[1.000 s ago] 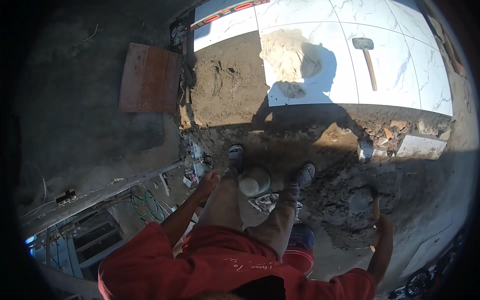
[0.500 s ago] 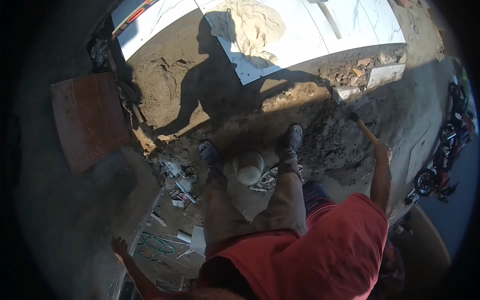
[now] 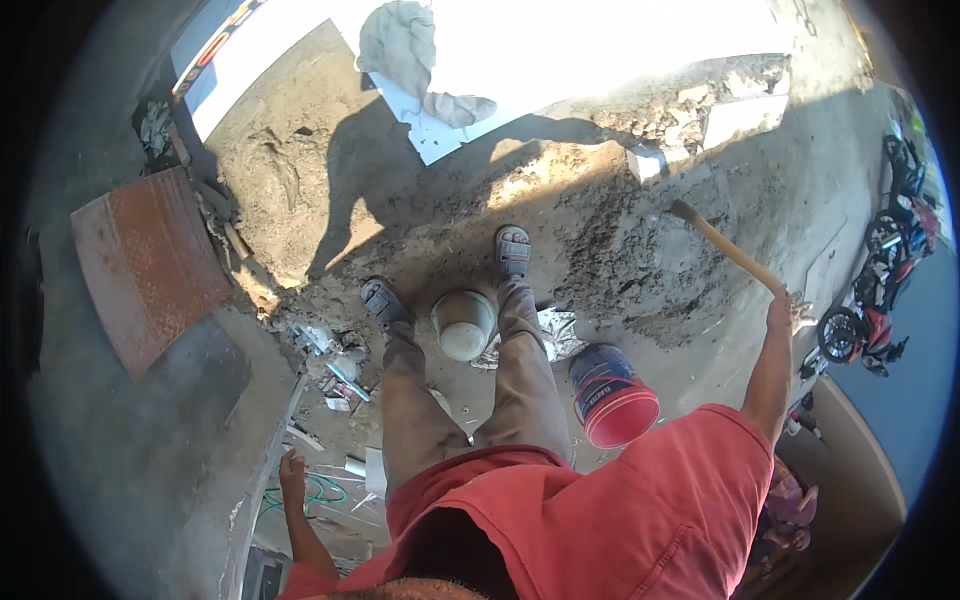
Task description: The person spreads mortar using a trowel, levels it with the back of the trowel, and then places a large floor tile onto the prepared surface, pressing it into place by hand.
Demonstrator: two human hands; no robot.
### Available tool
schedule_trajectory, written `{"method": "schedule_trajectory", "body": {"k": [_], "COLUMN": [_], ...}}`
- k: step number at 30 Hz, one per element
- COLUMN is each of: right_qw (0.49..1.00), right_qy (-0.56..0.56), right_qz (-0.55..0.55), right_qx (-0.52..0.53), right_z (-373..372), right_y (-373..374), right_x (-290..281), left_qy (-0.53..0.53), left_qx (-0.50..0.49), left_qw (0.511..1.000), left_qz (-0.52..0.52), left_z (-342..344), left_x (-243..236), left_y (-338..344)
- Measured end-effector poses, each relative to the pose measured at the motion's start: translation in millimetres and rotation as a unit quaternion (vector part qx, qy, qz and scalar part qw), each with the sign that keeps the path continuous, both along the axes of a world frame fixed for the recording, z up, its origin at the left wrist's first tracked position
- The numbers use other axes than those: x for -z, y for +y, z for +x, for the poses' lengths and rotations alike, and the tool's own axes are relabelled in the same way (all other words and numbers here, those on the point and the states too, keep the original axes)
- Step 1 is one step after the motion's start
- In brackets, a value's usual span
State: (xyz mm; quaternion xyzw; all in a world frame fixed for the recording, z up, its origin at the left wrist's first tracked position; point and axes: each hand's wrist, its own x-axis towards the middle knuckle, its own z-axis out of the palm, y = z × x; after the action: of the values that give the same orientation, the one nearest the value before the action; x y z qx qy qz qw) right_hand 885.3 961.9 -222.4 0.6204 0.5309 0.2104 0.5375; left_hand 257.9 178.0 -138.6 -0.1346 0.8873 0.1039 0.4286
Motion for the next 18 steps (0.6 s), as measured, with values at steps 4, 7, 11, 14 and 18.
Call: {"method": "schedule_trajectory", "body": {"k": [4,7,11,14,18], "right_qw": [0.988,0.905,0.698,0.559,0.523], "right_qy": [0.092,0.358,0.614,0.693,0.694], "right_qz": [-0.121,-0.178,-0.304,-0.418,-0.437], "right_qx": [-0.025,-0.143,-0.207,-0.183,-0.232], "right_z": [-41,-141,-391,-608,-830], "right_y": [12,-45,-206,-333,-464], "right_x": [2,119,239,240,270], "left_qy": [0.091,0.280,0.435,0.453,0.409], "left_qx": [0.065,0.133,0.261,0.366,0.390], "left_qw": [0.994,0.949,0.835,0.688,0.589], "left_qz": [0.008,-0.060,-0.213,-0.433,-0.578], "left_z": [-9,-70,-155,-202,-239], "left_x": [22,-30,-100,-128,-133], "left_y": [35,-7,-39,-59,-131]}}
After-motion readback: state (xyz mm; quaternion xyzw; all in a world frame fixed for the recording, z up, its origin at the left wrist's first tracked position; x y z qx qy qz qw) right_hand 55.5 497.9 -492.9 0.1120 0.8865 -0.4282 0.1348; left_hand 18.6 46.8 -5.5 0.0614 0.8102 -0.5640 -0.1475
